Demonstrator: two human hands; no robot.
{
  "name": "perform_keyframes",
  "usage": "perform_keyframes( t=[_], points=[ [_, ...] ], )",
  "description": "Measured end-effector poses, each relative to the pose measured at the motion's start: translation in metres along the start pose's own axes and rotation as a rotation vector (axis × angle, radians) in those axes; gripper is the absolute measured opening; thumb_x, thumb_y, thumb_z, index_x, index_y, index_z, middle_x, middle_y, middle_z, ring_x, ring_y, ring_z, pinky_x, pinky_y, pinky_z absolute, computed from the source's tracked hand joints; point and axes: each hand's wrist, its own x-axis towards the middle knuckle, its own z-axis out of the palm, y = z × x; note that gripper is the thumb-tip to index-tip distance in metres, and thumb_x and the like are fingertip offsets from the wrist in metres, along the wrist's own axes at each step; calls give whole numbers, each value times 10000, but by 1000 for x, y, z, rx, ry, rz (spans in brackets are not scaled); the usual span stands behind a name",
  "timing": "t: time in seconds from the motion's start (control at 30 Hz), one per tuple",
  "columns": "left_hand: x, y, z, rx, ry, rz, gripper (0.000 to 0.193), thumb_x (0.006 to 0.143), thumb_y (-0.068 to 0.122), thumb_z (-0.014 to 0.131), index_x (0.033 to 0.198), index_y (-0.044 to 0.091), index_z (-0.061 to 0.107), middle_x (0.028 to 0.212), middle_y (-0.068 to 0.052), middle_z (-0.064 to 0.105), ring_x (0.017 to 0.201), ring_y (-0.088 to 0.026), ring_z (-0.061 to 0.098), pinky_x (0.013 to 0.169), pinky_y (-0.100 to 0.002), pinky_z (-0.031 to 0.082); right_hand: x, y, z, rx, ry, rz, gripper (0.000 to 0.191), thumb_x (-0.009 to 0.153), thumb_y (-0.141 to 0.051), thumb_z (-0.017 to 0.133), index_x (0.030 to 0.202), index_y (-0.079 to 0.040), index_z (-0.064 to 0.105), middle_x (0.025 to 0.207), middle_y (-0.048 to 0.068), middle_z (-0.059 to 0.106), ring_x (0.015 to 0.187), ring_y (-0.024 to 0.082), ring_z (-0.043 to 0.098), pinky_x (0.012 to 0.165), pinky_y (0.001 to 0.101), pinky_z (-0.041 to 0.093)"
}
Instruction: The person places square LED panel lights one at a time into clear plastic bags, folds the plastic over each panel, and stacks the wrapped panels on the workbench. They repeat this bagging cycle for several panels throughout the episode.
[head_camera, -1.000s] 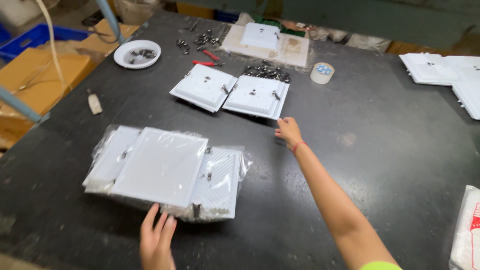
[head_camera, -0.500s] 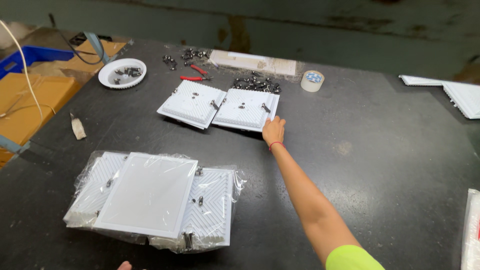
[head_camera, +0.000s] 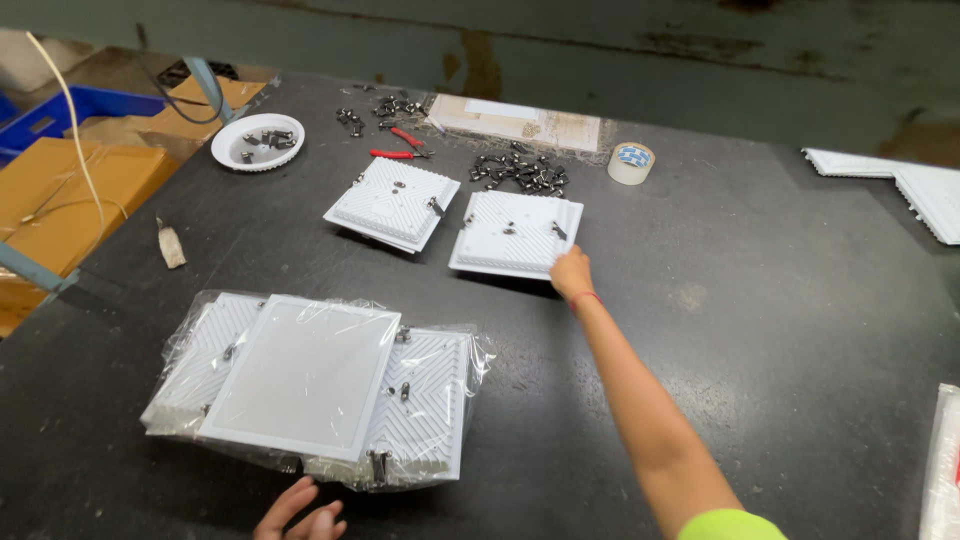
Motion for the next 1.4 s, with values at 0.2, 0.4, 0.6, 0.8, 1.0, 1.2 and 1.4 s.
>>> perform_keyframes(
  t=[0.2,0.4,0.6,0.8,1.0,1.2,1.4],
  points=[
    [-83,66,87,-207,-308,67,342,895,-3,640,1233,-52,615,1151,-217,726,985,-252,757,850,-370,623,-86,94,-71,-125,35,-119,300,988,-114,498,1248,-18,613,1085,300,687,1039,491,623,885,540,496],
    [-136,122,174,18,-636,194,465,910,134,683,1347,36,558,1350,-118,610,1149,-222,671,927,-345,572,-224,180,-158,53,-36,192,331,1050,-205,465,1272,-54,659,833,185,731,492,247,669,594,396,559],
    [-167,96,225,168,-861,-51,579,946,257,647,1449,55,444,1339,-98,592,1048,-203,666,896,-334,556,-350,258,-212,487,-19,441,345,1052,-261,508,1196,2,679,961,84,745,708,162,689,562,327,587],
    [-170,54,267,134,-820,22,433,1037,289,502,1370,24,580,1228,-134,674,943,-178,685,828,-323,572,-427,282,-231,784,-138,587,265,1014,-240,583,1167,-36,655,999,87,715,873,182,698,739,335,618],
    [-146,63,306,-15,-935,-25,340,1046,237,544,1203,-20,702,1054,-103,738,878,-162,686,766,-306,574,-448,259,-219,1071,-73,431,264,1013,-226,573,1144,-11,653,1048,75,733,957,176,713,871,390,617],
    [-154,67,301,88,-915,18,209,953,104,662,1099,-33,721,974,-104,736,794,-172,702,678,-284,613,-420,261,-271,1148,59,326,224,1032,-212,557,1105,-22,649,1070,80,721,982,178,709,879,386,613],
    [-161,43,244,-31,-782,-170,259,994,94,587,1177,-81,641,1065,-151,682,867,-199,699,705,-321,648,-337,251,-347,468,496,53,143,1033,-135,534,1084,-31,617,1030,69,637,852,166,700,688,387,631]
  ],
)
